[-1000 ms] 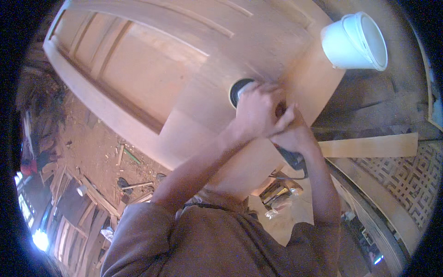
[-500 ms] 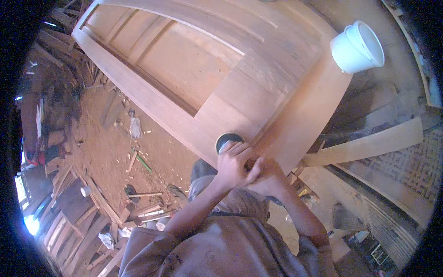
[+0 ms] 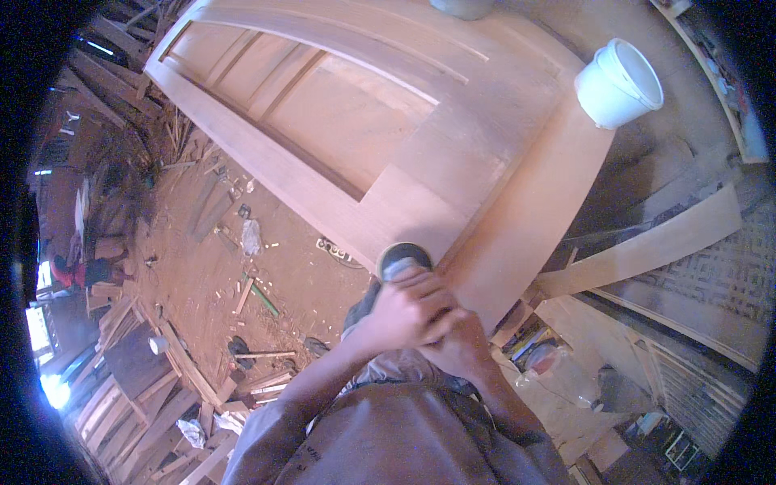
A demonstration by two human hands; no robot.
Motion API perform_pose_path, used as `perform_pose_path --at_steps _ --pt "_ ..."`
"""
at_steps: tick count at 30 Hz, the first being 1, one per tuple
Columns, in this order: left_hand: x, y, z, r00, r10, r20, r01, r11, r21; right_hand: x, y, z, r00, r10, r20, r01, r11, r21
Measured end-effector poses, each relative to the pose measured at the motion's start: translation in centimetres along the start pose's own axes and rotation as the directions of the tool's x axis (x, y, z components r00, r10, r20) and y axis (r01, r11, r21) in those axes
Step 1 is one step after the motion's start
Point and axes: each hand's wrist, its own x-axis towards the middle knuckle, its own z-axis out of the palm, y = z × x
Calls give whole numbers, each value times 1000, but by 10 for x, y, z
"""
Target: The person sands the surface of a wooden door using a power sander, wipes the dust off the surface by hand, and then flips the door over.
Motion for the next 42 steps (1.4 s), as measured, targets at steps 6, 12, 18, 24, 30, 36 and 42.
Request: perform_pose_path --at_steps 6,12,18,24,30,36,42 --pt "5 -8 36 971 171 170 -136 971 -198 -25 0 33 888 167 -429 -147 986 81" --pt "-1 -42 25 926 283 250 -190 922 -338 -8 -21 68 807 396 -439 -265 906 330" --pt "-3 -88 -22 901 269 341 -137 921 -366 46 -51 92 770 446 -456 -212 853 476" --pt "11 -173 -118 944 89 317 -14 972 -234 163 -85 89 916 121 -383 -31 972 235" --pt "52 -164 -172 979 202 40 -189 959 -213 203 -123 60 887 329 -325 -190 900 393" --pt "14 -108 -129 955 -7 -297 -168 811 -561 175 -107 -17 610 538 -582 111 669 735" --pt "-13 -83 -52 861 -125 493 505 335 -796 144 -58 -64 370 713 -595 294 518 803"
